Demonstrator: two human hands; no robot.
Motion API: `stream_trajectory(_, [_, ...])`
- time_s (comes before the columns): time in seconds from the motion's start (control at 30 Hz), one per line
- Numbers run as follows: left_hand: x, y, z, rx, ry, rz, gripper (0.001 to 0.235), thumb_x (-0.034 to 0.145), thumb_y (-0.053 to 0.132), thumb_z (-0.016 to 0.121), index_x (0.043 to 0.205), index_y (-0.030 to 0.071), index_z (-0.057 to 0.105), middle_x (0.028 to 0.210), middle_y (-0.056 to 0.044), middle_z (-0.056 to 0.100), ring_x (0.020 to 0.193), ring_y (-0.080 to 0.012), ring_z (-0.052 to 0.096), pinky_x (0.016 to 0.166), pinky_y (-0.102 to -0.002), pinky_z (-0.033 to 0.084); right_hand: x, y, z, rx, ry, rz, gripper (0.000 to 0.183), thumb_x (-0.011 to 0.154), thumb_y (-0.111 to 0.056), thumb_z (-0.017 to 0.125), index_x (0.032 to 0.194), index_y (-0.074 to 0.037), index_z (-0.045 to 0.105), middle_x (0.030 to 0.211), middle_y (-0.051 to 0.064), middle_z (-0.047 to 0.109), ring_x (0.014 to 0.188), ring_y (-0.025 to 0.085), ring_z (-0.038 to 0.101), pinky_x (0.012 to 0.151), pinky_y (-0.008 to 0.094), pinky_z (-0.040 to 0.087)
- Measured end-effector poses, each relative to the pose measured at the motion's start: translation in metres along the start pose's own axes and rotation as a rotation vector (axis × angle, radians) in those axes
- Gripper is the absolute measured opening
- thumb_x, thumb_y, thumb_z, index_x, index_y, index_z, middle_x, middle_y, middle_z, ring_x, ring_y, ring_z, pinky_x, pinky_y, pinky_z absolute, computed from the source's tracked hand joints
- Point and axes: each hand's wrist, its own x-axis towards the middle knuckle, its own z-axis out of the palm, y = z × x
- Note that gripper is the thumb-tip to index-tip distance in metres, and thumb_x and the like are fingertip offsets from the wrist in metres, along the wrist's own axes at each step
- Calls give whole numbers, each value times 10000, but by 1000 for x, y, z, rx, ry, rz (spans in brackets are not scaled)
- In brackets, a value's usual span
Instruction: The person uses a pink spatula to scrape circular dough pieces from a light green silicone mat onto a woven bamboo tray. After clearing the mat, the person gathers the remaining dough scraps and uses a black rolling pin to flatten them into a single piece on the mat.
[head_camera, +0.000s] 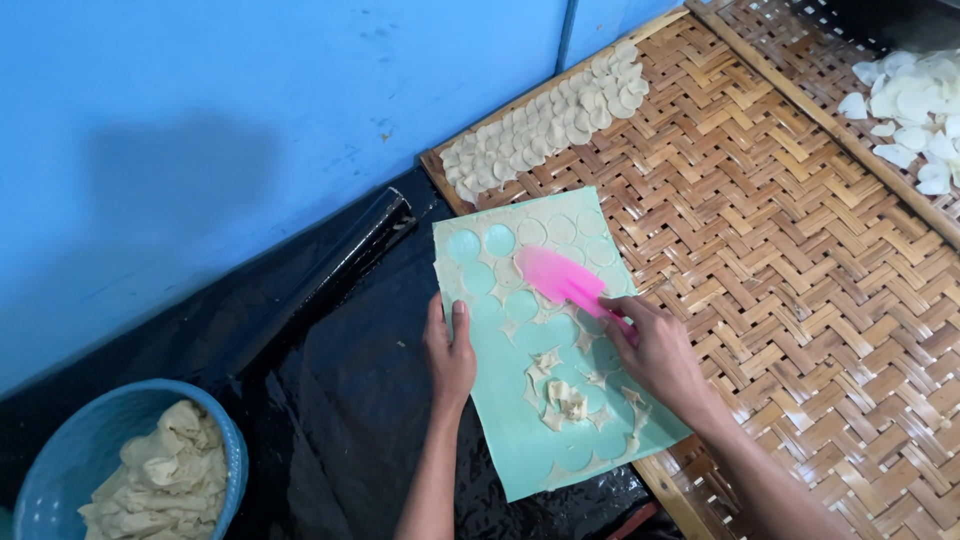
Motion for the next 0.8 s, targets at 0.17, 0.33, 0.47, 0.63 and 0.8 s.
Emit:
stream_trajectory(0.17, [0, 2, 0, 5, 0, 6, 530, 1086, 323, 433, 1476, -35, 455, 1282, -208, 668, 1134, -268, 691, 894, -376, 564, 3, 9, 1, 140, -83, 89, 345, 945, -299, 635, 1233, -118, 697, 1140, 131, 770, 771, 226, 792, 676, 404, 671])
stream_trajectory(0.33, [-1, 8, 1, -18, -6, -7, 522, 1083, 317, 434, 1467, -35, 466, 1264, -209, 685, 1116, -268, 697, 886, -375, 563, 1, 12, 2, 275, -115, 120, 376, 919, -315, 637, 1237, -124, 693, 1142, 123, 754, 808, 224, 798, 691, 399, 689])
stream_trajectory(0.47, [-1, 9, 1, -8, -9, -9, 524, 1083, 316, 431, 1474, -31, 458, 1278, -202, 674, 1136, -265, 690, 895, -374, 564, 0, 7, 5, 167, -90, 145, 351, 934, -292, 649, 1241, -129, 702, 1120, 123, 770, 796, 216, 788, 656, 397, 671])
stream_trajectory(0.63, [-1, 7, 1, -18, -8, -5, 535, 1079, 314, 432, 1488, -30, 439, 1294, -203, 654, 1143, -266, 682, 897, -380, 564, 0, -5, 3, 66, -36, 42, 340, 939, -244, 637, 1254, -133, 702, 1081, 118, 777, 735, 187, 778, 622, 354, 662])
stream_trajectory(0.8, [-1, 2, 0, -3, -11, -7, 549, 1082, 324, 433, 1509, -20, 420, 1314, -217, 652, 1170, -270, 680, 908, -383, 563, 1, 3, -2, 316, -183, 224, 343, 914, -250, 684, 1236, -136, 718, 1000, 52, 801, 664, 119, 741, 564, 300, 608])
